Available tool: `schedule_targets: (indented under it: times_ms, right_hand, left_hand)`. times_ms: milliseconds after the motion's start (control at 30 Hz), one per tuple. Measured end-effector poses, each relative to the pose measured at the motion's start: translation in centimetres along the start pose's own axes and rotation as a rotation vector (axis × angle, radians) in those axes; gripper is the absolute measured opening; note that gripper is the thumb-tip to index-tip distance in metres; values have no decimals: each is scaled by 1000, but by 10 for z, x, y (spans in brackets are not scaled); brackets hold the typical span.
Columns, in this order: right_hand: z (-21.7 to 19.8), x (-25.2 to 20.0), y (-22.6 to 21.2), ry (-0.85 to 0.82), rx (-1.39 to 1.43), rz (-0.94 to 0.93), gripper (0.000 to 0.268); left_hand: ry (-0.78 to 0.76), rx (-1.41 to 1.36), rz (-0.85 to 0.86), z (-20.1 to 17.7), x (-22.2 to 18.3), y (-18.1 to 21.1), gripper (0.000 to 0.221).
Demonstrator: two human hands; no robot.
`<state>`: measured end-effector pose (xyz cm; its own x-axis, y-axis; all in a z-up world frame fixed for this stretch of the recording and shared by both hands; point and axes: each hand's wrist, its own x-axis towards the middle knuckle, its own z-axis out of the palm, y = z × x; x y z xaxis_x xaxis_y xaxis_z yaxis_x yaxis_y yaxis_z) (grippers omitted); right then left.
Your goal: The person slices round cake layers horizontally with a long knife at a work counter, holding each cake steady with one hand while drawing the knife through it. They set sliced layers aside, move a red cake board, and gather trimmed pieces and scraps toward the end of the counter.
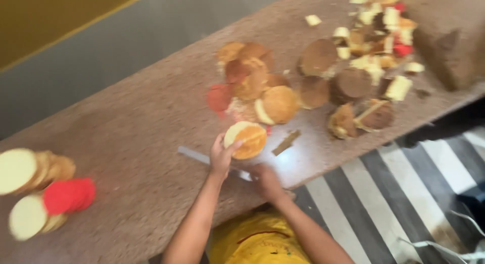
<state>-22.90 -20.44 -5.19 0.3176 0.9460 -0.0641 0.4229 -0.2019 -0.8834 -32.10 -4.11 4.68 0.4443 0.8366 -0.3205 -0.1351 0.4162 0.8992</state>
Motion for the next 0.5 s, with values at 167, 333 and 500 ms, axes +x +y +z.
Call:
schedule_targets:
  times_ms: [167,333,500]
  right_hand:
    - [-46,32,-149,-20,1272,670,46]
    - [14,40,-180,-207,1298,362,54]
    - [59,14,-239,-107,1297,318,50]
  left_hand:
    - [101,393,30,-48,-99,88,52]
    - [-66,776,839,-89,-143,121,93]
    - [276,711,999,-120,-157,146,95]
